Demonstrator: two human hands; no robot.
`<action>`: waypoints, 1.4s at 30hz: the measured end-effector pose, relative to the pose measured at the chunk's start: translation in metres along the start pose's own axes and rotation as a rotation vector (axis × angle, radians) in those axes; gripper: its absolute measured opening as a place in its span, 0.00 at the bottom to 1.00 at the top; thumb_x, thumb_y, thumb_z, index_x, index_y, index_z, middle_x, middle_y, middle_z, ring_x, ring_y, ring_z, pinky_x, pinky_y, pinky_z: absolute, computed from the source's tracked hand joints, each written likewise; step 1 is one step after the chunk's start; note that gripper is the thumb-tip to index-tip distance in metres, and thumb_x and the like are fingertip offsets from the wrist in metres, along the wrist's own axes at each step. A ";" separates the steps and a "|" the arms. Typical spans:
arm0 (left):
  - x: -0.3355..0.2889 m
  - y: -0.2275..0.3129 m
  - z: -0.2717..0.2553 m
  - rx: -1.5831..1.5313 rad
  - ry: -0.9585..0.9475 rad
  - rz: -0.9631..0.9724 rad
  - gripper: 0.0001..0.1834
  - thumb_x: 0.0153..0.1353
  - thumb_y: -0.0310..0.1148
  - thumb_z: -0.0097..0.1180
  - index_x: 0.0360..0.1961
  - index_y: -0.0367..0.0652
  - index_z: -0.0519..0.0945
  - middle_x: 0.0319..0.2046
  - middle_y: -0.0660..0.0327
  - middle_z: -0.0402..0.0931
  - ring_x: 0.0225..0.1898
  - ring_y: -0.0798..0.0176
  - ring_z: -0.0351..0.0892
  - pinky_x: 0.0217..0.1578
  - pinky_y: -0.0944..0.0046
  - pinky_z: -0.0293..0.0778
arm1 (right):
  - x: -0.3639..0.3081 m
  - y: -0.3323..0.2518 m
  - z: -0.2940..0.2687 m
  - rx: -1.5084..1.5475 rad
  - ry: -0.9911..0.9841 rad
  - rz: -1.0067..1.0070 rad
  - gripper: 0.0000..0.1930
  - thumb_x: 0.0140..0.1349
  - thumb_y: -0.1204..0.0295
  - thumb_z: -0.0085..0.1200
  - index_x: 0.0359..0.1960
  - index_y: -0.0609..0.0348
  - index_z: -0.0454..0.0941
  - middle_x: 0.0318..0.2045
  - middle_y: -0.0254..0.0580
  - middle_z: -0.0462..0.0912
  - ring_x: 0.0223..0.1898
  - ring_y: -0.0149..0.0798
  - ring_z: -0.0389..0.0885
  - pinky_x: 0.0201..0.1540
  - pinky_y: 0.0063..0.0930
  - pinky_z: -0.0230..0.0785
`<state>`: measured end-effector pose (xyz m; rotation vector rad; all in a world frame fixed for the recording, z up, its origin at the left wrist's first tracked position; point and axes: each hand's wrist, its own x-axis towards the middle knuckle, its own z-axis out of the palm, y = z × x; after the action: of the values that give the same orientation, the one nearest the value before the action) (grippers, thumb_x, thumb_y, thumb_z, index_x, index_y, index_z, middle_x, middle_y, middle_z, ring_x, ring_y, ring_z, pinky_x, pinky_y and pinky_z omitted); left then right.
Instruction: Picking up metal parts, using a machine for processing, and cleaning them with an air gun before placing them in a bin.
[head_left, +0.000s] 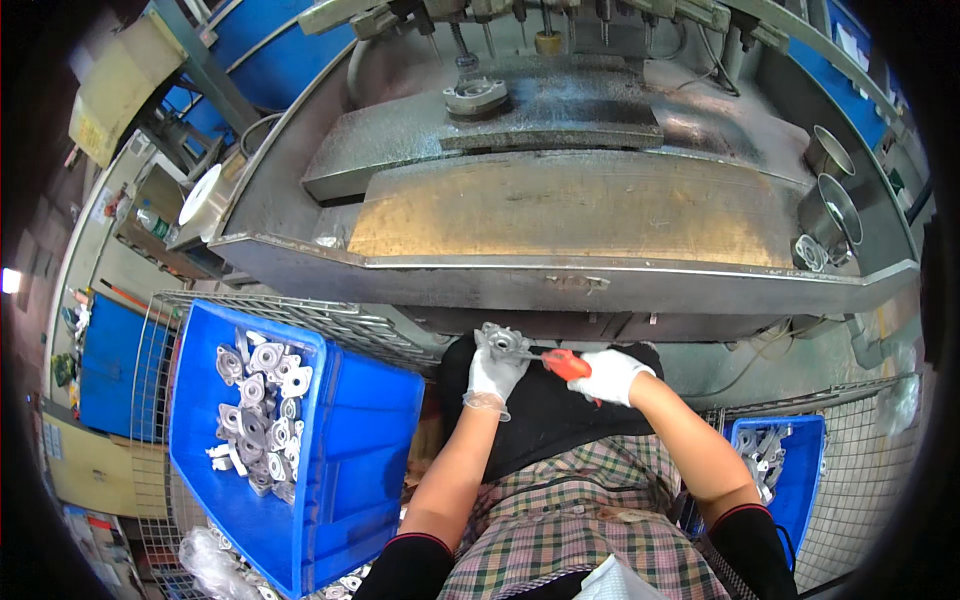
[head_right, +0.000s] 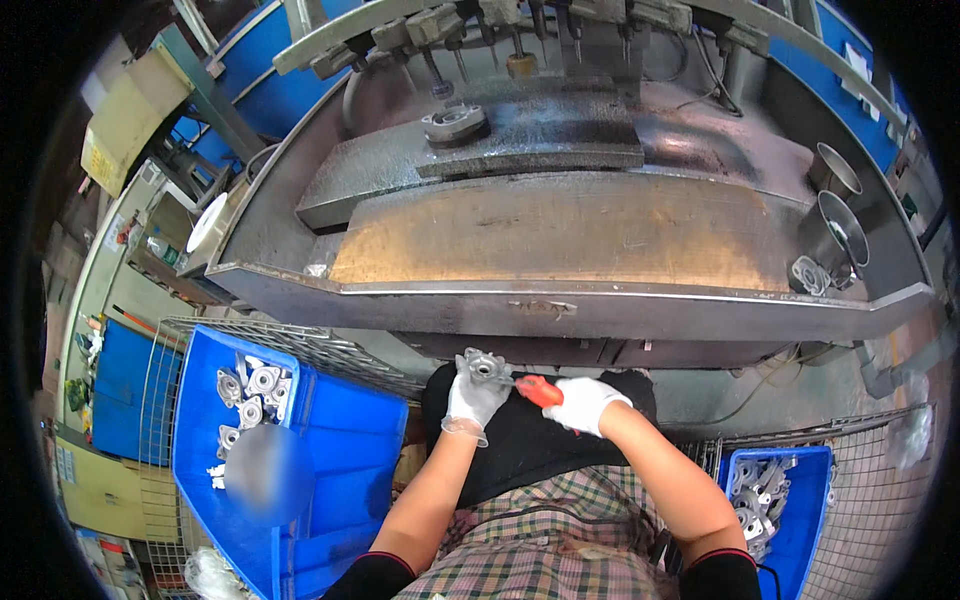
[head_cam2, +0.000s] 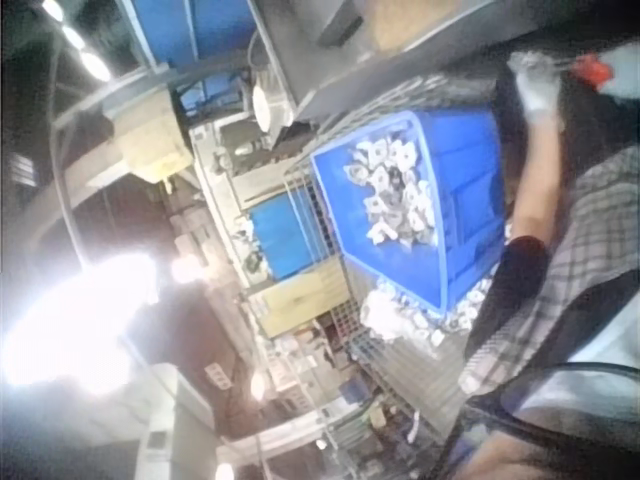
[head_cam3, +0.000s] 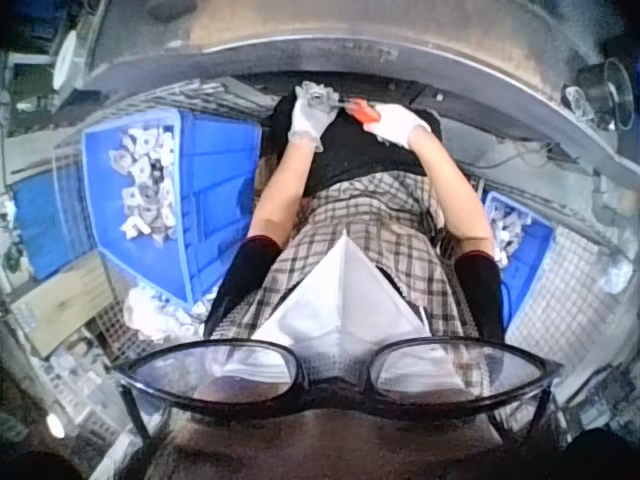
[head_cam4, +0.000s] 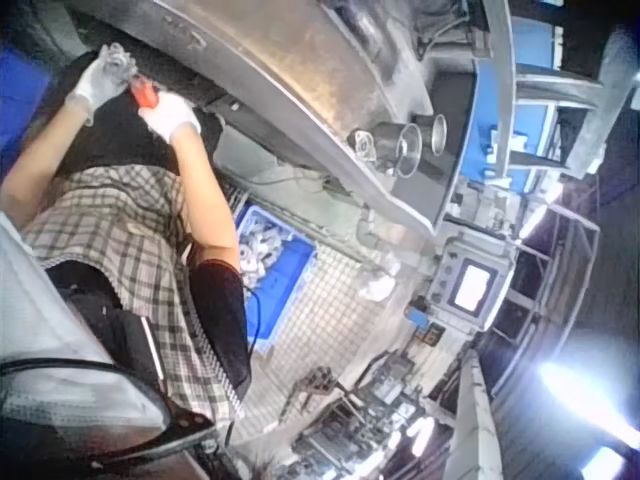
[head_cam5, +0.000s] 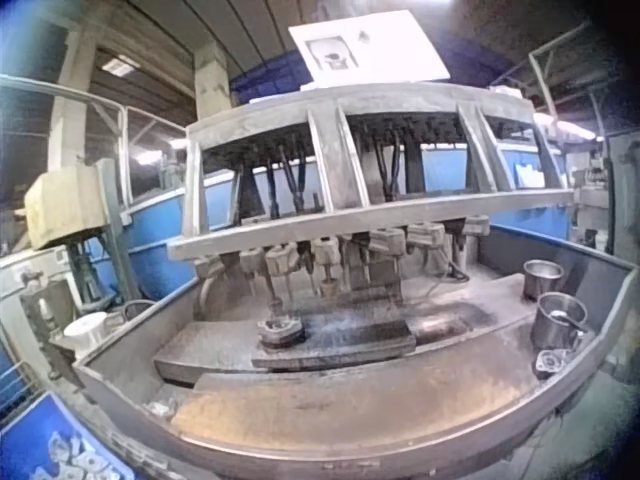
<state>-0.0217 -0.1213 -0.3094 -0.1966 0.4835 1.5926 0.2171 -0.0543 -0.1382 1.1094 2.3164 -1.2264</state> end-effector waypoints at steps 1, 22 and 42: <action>0.002 0.000 0.000 -0.010 -0.024 0.008 0.29 0.67 0.68 0.45 0.48 0.55 0.79 0.47 0.56 0.80 0.50 0.45 0.77 0.51 0.43 0.73 | -0.007 0.002 0.001 0.016 -0.009 0.007 0.19 0.63 0.53 0.57 0.38 0.58 0.78 0.27 0.44 0.86 0.30 0.46 0.86 0.39 0.40 0.75; -0.117 0.048 0.252 1.105 -0.613 0.006 0.45 0.63 0.61 0.61 0.70 0.39 0.65 0.48 0.58 0.77 0.41 0.71 0.77 0.35 0.72 0.73 | -0.266 0.139 -0.082 0.449 1.418 0.072 0.13 0.66 0.71 0.62 0.50 0.61 0.80 0.43 0.33 0.83 0.44 0.28 0.78 0.50 0.25 0.70; -0.038 0.034 0.364 2.279 -0.293 1.088 0.32 0.58 0.41 0.66 0.62 0.38 0.77 0.54 0.48 0.80 0.54 0.46 0.81 0.57 0.52 0.74 | -0.356 0.341 -0.074 -0.033 2.109 0.707 0.21 0.63 0.62 0.65 0.50 0.66 0.81 0.45 0.51 0.84 0.47 0.44 0.83 0.54 0.35 0.74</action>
<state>0.0073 -0.0033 0.0370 2.2292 1.9710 0.9631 0.7133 -0.0557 -0.0881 3.6458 1.8081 0.9198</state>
